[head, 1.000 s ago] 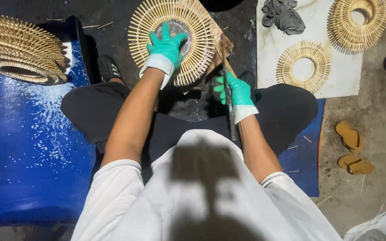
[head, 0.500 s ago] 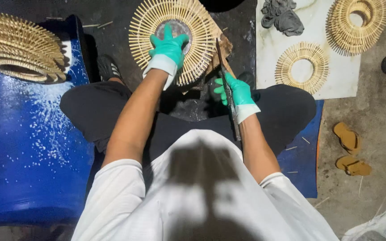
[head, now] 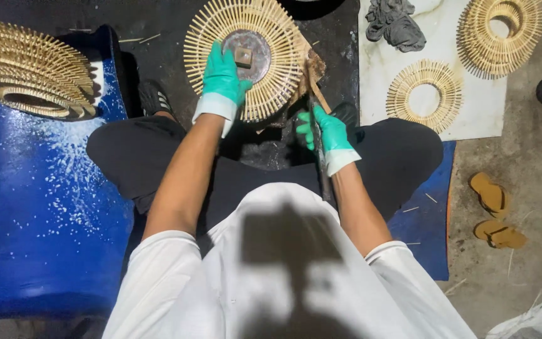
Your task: Manufacturing bamboo furniture components by trimming bamboo strips and assembling them onto circular frames using hand tools.
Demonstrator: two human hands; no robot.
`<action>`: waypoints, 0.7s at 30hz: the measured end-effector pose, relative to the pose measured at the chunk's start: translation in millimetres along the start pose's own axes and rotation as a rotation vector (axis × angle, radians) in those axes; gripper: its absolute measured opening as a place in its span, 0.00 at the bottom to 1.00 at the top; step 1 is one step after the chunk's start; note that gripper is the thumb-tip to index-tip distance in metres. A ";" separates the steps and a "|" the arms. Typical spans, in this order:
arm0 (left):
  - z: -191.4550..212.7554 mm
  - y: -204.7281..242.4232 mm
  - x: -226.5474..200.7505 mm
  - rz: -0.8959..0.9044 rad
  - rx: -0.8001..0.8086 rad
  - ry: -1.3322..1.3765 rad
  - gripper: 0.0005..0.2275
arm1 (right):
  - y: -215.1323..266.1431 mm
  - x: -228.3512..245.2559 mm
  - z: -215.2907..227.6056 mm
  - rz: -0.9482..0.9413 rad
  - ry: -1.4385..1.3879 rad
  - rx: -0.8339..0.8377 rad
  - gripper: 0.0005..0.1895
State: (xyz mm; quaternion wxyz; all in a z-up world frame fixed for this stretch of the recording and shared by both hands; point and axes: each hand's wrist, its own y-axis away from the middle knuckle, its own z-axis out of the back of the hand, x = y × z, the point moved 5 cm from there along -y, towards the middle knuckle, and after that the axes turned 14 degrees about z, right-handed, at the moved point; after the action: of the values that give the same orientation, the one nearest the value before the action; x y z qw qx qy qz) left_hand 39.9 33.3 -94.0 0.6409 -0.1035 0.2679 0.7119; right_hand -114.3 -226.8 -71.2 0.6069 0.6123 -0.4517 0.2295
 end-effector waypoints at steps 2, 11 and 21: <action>-25.7 -16.4 6.0 0.076 0.013 -0.135 0.46 | -1.2 2.2 0.1 -0.030 -0.040 -0.016 0.26; -9.0 6.4 -18.7 0.214 0.049 -0.131 0.46 | 0.8 -5.0 1.2 -0.023 -0.041 -0.015 0.27; 0.6 8.4 -26.7 0.250 0.073 -0.110 0.46 | 1.8 -11.4 2.6 -0.047 -0.080 -0.029 0.27</action>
State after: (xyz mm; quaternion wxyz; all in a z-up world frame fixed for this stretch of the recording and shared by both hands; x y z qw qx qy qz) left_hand 36.1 10.5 -78.3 0.5644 -0.0068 0.2687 0.7806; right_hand -122.0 -225.8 -80.1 0.6022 0.6228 -0.4644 0.1839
